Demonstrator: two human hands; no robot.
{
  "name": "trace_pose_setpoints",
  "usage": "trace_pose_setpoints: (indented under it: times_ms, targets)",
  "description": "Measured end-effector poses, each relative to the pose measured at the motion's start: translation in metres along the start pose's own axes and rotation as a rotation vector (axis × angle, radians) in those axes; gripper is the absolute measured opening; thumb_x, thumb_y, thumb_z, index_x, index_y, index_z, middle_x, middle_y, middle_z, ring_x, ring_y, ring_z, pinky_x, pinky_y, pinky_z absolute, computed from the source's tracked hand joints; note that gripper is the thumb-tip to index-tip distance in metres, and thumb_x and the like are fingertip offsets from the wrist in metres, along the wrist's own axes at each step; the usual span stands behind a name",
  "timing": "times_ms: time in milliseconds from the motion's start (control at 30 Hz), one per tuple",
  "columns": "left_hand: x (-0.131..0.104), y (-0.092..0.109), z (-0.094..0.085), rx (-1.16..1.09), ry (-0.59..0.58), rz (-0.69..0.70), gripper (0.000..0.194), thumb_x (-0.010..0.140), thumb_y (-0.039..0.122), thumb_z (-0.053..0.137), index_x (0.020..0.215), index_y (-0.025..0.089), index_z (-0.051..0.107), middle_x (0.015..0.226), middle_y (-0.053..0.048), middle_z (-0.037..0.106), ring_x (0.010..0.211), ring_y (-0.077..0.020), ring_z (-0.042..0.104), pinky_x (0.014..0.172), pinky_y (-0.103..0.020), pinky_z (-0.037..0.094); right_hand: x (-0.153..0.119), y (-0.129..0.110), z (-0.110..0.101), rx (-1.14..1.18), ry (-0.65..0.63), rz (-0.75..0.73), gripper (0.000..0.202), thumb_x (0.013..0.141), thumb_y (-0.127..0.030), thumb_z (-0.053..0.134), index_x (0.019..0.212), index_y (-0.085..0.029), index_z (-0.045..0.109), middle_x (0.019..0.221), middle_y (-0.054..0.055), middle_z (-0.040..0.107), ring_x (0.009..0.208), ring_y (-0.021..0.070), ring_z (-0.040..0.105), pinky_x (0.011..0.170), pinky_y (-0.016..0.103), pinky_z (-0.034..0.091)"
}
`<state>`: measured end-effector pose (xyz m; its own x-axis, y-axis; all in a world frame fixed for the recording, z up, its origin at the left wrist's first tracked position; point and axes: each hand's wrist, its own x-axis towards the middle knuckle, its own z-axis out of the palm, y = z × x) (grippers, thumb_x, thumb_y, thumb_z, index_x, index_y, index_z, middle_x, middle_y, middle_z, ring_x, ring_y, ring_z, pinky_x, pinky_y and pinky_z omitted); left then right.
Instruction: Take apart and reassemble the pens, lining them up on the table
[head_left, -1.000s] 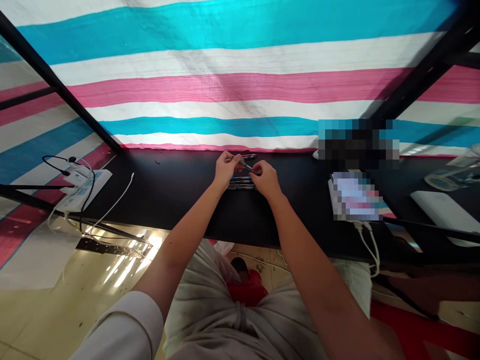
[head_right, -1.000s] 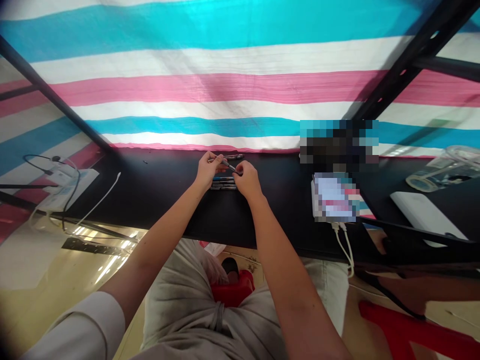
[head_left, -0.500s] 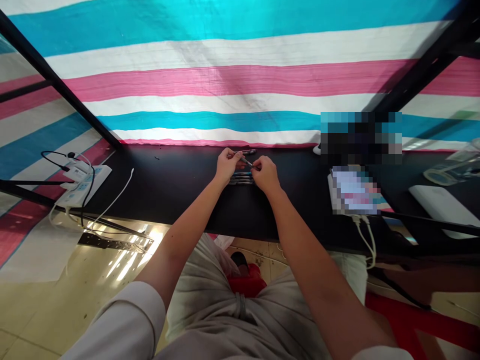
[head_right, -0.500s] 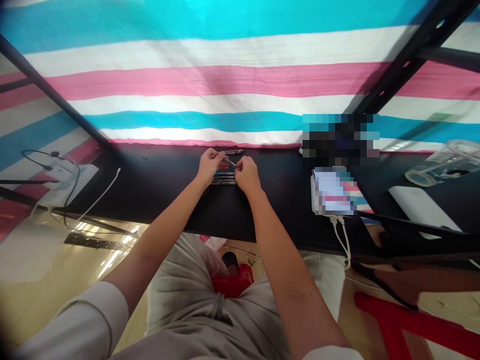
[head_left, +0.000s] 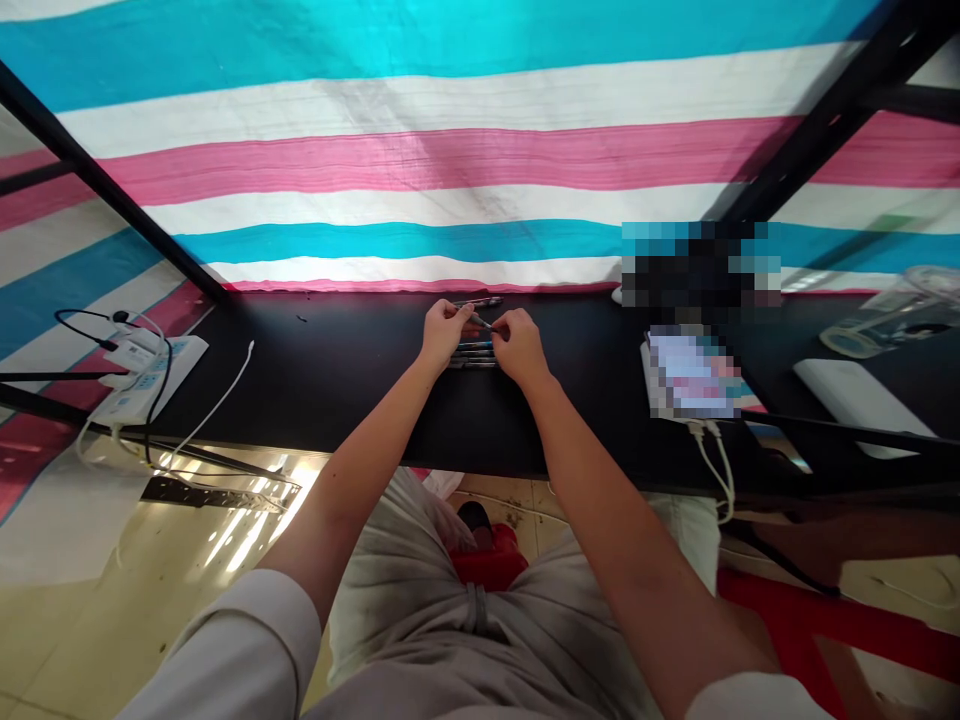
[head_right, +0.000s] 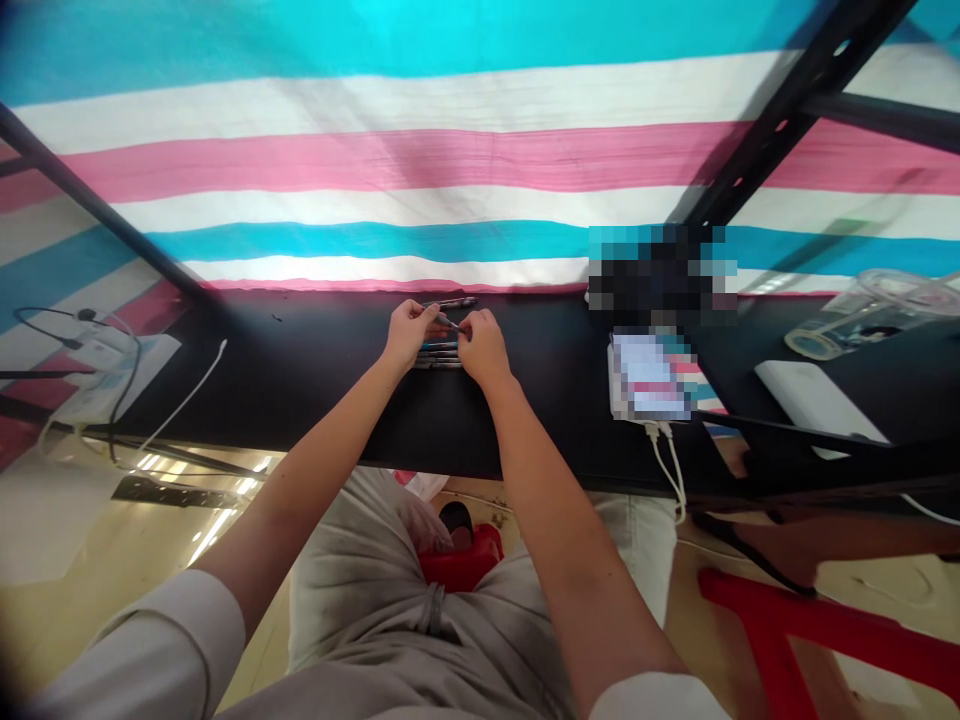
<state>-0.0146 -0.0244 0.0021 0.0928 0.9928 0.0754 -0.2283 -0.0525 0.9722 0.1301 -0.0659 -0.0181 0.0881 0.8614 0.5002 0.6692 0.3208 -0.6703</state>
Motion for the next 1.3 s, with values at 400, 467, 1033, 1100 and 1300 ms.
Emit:
trace_pose_setpoints:
  times_ms: [400, 467, 1033, 1100, 1300]
  targets:
    - [-0.001, 0.001, 0.002, -0.049, 0.016, -0.01, 0.04, 0.084, 0.038, 0.075, 0.082, 0.021, 0.039, 0.078, -0.003, 0.071, 0.071, -0.021, 0.074, 0.071, -0.038, 0.061, -0.001, 0.002, -0.001, -0.008, -0.011, -0.002, 0.034, 0.075, -0.007, 0.045, 0.099, -0.019, 0.064, 0.096, 0.011, 0.059, 0.088, 0.0247, 0.056, 0.085, 0.039, 0.048]
    - [-0.001, -0.001, 0.002, -0.079, 0.017, -0.021, 0.039, 0.085, 0.038, 0.073, 0.085, 0.022, 0.038, 0.081, -0.002, 0.072, 0.072, -0.0205, 0.074, 0.073, -0.039, 0.061, -0.001, 0.003, 0.0, -0.019, -0.013, 0.001, 0.033, 0.077, -0.009, 0.046, 0.1, -0.019, 0.067, 0.097, 0.011, 0.059, 0.089, 0.0251, 0.057, 0.086, 0.04, 0.049]
    - [0.006, 0.009, -0.006, -0.169, 0.224, 0.086, 0.035, 0.093, 0.039, 0.064, 0.093, 0.024, 0.033, 0.082, 0.001, 0.066, 0.081, -0.0194, 0.076, 0.081, -0.037, 0.063, 0.001, 0.008, -0.004, -0.062, 0.044, 0.09, 0.036, 0.088, -0.027, 0.049, 0.115, -0.015, 0.071, 0.089, 0.012, 0.069, 0.084, 0.0273, 0.063, 0.088, 0.044, 0.05]
    - [0.008, 0.007, -0.008, -0.175, 0.23, 0.088, 0.035, 0.094, 0.04, 0.063, 0.093, 0.024, 0.032, 0.083, 0.001, 0.066, 0.078, -0.0181, 0.076, 0.079, -0.035, 0.063, 0.001, 0.008, -0.005, -0.048, 0.043, 0.092, 0.04, 0.087, -0.021, 0.045, 0.118, -0.014, 0.069, 0.093, 0.013, 0.071, 0.088, 0.0274, 0.064, 0.091, 0.043, 0.05]
    - [0.012, 0.001, -0.009, -0.167, 0.227, 0.103, 0.032, 0.096, 0.039, 0.06, 0.093, 0.023, 0.032, 0.082, 0.001, 0.065, 0.074, -0.0175, 0.076, 0.074, -0.035, 0.064, 0.001, 0.007, -0.005, -0.027, -0.008, 0.092, 0.05, 0.081, -0.011, 0.041, 0.126, -0.012, 0.064, 0.092, 0.011, 0.073, 0.09, 0.0268, 0.066, 0.092, 0.042, 0.051]
